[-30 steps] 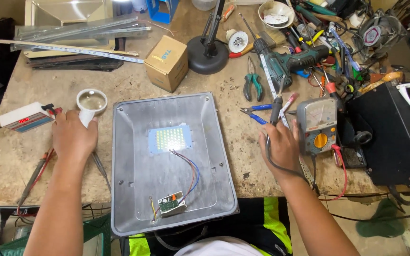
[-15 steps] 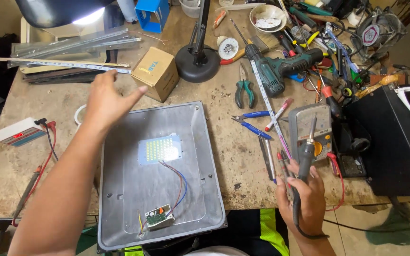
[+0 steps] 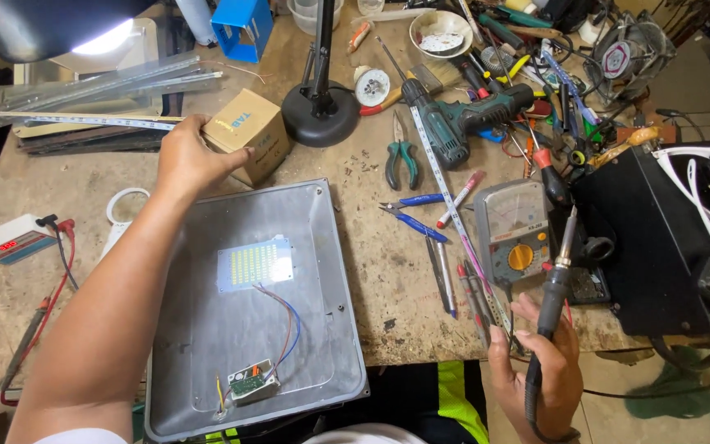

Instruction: Testing and repairing an LED floodlight panel using diagnostic tools and a soldering iron.

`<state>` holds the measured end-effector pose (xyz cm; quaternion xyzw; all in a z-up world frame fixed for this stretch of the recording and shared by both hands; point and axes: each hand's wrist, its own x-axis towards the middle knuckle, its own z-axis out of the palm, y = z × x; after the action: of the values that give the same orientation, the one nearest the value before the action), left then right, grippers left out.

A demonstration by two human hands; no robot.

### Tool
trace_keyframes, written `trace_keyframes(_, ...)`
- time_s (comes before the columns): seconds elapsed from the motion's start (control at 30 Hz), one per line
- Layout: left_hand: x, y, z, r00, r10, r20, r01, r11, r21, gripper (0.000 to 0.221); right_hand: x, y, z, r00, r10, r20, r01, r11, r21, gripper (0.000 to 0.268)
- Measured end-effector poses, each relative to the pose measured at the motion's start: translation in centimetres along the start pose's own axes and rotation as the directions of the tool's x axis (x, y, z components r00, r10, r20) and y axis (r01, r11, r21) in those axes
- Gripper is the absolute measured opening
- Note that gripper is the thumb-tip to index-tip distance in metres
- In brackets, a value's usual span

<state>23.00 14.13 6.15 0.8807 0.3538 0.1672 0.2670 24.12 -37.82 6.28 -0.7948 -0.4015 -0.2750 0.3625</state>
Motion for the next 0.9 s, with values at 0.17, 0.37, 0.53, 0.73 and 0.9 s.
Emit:
trace_keyframes(0.17,0.1,-0.1,-0.2,0.996,0.076,-0.04,-0.075,0.997,0.015,0.073,-0.1,-0.3,-0.6,1.0,0.02,-0.021,-0.02,1.0,-0.017,0.032)
trace_keyframes(0.37,-2.4,4.3,-3.1,0.965,0.248,-0.081,-0.253,0.966,-0.06,0.065,-0.2,-0.6,-1.8,0.996,0.08,-0.041,-0.08,0.997,0.016,0.032)
trace_keyframes(0.53,-6.2,9.0,-3.5,0.928,0.372,0.003,-0.366,0.915,-0.171,0.069,-0.3,-0.3,-2.7,0.988,0.127,-0.093,-0.124,0.991,0.041,0.036)
trace_keyframes(0.73,-11.4,12.3,-0.7,0.847,0.489,0.206,-0.405,0.846,-0.346,0.077,-0.8,-0.6,-3.5,0.978,0.153,-0.141,-0.143,0.987,0.079,0.039)
trace_keyframes(0.9,-14.3,13.7,1.1,0.808,0.459,0.369,-0.313,0.865,-0.391,0.076,-1.0,-1.4,-4.0,0.968,0.186,-0.17,-0.177,0.982,0.063,0.036)
